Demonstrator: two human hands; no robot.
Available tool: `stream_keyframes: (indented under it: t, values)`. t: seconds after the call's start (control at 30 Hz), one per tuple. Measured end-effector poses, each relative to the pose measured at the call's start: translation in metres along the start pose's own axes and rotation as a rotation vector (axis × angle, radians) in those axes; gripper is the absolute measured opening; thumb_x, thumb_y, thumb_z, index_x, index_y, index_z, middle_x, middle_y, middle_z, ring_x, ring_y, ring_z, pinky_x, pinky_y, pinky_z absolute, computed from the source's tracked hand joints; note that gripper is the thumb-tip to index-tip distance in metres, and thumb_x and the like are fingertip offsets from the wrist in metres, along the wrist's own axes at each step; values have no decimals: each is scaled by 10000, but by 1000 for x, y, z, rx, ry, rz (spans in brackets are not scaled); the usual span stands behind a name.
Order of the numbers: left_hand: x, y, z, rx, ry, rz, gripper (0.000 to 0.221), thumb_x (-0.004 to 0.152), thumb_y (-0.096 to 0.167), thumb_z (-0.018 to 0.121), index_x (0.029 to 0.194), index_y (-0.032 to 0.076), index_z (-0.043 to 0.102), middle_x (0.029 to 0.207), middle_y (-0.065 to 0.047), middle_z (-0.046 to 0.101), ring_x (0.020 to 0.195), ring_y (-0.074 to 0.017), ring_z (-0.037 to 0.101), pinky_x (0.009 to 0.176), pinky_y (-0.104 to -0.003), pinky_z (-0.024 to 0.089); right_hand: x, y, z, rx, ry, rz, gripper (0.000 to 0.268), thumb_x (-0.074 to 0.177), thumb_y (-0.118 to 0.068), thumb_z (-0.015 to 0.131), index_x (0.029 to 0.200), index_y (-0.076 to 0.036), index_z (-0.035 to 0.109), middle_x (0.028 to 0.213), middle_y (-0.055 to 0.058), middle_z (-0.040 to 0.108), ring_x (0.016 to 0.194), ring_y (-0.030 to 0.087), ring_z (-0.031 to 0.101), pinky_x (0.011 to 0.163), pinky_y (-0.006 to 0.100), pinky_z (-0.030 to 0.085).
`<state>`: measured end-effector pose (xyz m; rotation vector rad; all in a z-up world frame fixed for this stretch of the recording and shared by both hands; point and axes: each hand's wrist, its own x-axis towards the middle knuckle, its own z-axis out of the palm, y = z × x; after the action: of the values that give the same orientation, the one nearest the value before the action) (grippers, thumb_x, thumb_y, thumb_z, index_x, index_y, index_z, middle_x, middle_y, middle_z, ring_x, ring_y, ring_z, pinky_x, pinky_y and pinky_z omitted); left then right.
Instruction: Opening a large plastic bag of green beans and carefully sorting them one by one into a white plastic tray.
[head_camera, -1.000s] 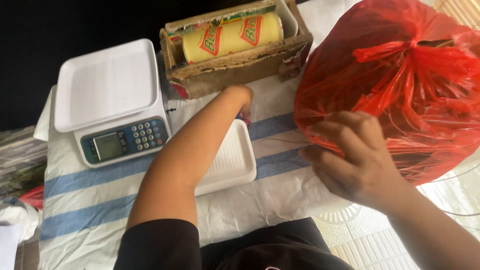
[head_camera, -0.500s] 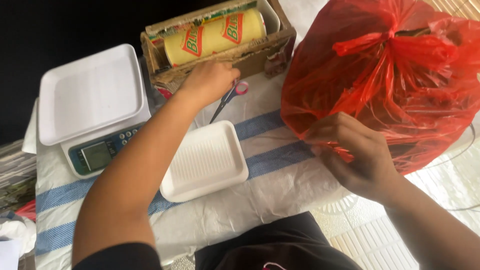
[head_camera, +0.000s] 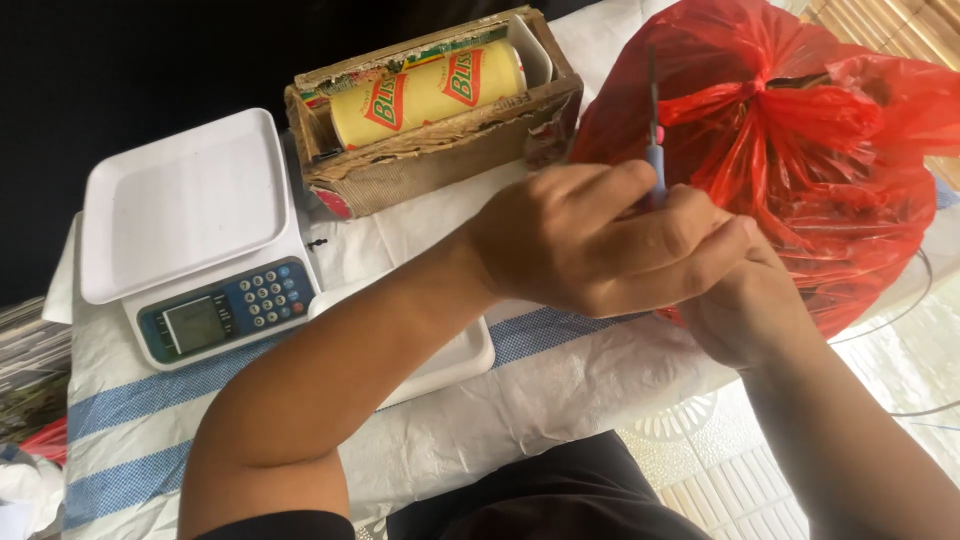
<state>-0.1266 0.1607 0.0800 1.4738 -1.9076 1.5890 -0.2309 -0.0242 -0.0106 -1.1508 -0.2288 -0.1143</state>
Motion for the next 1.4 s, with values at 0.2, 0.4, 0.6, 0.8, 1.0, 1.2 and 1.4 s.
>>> stream_keyframes:
  t: [0.2, 0.4, 0.6, 0.8, 1.0, 1.2, 1.4]
  values:
    - [-5, 29, 13, -33, 69, -16, 160, 1032, 184, 620, 1169, 253, 574, 977, 40, 524, 788, -113, 623, 603, -202, 641, -7, -26, 6, -156, 95, 109, 488, 962, -22, 556, 1448, 16, 579, 1189, 140, 708, 994, 202, 700, 867, 251, 565]
    - [-5, 39, 18, -17, -15, -101, 311, 1052, -20, 661, 1249, 202, 569, 1090, 9, 613, 916, -127, 708, 682, -207, 683, -11, -27, -13, 58, -141, 44, 783, 884, 176, 511, 1626, -24, 362, 1220, 120, 639, 1031, 178, 680, 825, 230, 605]
    - [-2, 79, 40, -217, -125, -343, 382, 1079, 24, 820, 1306, 146, 539, 1144, -49, 665, 1082, -191, 799, 731, -258, 715, -13, -31, -22, 527, -227, 149, 846, 818, 194, 531, 1612, -36, 353, 1531, 358, 461, 1458, 431, 441, 1147, 586, 444]
    - [6, 118, 58, -676, -188, -667, 664, 989, -194, 727, 1390, 256, 447, 1405, -40, 579, 1356, -382, 724, 879, -432, 688, -21, -22, -36, 190, -55, 23, 449, 1029, -71, 707, 1457, -91, 573, 1182, 143, 669, 1110, 256, 564, 974, 394, 452]
    - [28, 55, 60, -784, 126, -933, 115, 1041, 131, 518, 1133, 170, 575, 1113, 11, 673, 1140, -230, 687, 1086, -404, 535, -26, -53, -33, -541, 438, -45, 203, 1026, -48, 560, 1222, -81, 605, 784, 85, 585, 463, 125, 486, 399, 201, 360]
    - [2, 16, 152, -430, -180, -1105, 348, 880, 525, 550, 982, 204, 640, 957, 0, 719, 896, -260, 714, 743, -439, 518, 7, -90, -94, -518, 339, 181, 822, 856, 76, 361, 1657, -77, 455, 1058, 48, 467, 843, 198, 560, 821, 333, 562]
    - [-2, 13, 185, -491, -477, -1252, 261, 826, 478, 680, 879, 226, 717, 919, -8, 818, 928, -351, 737, 623, -522, 516, 8, -115, -105, -612, 325, 117, 641, 984, -9, 495, 1607, -158, 467, 1192, 41, 537, 1004, 164, 659, 1069, 360, 648]
